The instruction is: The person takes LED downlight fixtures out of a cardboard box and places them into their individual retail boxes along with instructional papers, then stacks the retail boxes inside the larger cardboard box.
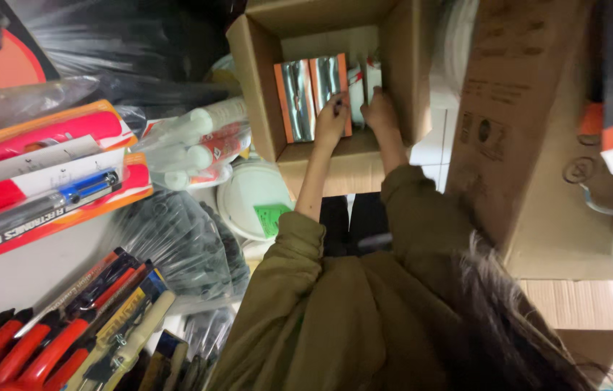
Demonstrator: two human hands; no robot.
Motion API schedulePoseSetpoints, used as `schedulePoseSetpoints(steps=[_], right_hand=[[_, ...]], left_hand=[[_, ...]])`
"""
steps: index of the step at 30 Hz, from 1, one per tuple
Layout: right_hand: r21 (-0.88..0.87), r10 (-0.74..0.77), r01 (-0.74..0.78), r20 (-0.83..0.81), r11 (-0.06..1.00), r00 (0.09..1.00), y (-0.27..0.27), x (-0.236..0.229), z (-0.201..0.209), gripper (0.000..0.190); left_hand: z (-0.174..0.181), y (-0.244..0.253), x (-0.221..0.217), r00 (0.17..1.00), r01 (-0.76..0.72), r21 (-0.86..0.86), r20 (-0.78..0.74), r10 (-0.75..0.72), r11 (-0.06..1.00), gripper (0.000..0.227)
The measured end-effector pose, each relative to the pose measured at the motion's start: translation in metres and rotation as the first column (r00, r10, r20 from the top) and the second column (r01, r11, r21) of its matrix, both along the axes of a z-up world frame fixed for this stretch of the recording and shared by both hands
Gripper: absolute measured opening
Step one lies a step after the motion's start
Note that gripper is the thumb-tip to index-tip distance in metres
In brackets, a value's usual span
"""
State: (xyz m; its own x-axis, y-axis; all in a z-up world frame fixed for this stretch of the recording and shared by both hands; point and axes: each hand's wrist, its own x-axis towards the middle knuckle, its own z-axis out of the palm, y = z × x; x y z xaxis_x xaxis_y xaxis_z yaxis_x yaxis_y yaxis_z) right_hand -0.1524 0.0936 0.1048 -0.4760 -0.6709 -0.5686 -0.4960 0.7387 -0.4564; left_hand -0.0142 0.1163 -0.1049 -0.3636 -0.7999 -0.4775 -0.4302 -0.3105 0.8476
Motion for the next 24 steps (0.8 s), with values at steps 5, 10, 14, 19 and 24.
schedulePoseSetpoints(steps=[5, 10, 14, 19, 24], right_hand=[[-0.373, -0.105, 0.108, 0.028, 0.921, 0.994, 0.057, 0.015, 0.033, 0.051], [-0.528, 0.115, -0.03, 0.128, 0.849, 0.985, 0.15, 0.013, 0.189, 0.04], [-0.619, -0.082, 0.116, 0.083, 0.777, 0.993, 0.196, -0.062, 0.283, 0.037], [-0.681, -0.25, 0.014, -0.25, 0.732, 0.935, 0.237, -0.175, 0.322, 0.026], [-0.64, -0.14, -0.104, -0.319, 0.761, 0.937, 0.25, -0.278, 0.31, 0.031]], left_hand=[[0.092, -0.015, -0.019, 0.909, -0.155, -0.131, -0.408, 0.089, 0.979, 0.037], [0.242, -0.025, -0.039, 0.835, -0.037, 0.04, -0.548, 0.053, 0.998, 0.037], [0.331, -0.016, -0.076, 0.79, 0.104, 0.01, -0.609, -0.077, 0.995, 0.044], [0.361, 0.008, -0.145, 0.781, 0.167, 0.026, -0.614, -0.116, 0.986, 0.055], [0.363, 0.038, -0.207, 0.868, -0.004, 0.069, -0.495, 0.038, 0.998, 0.066]])
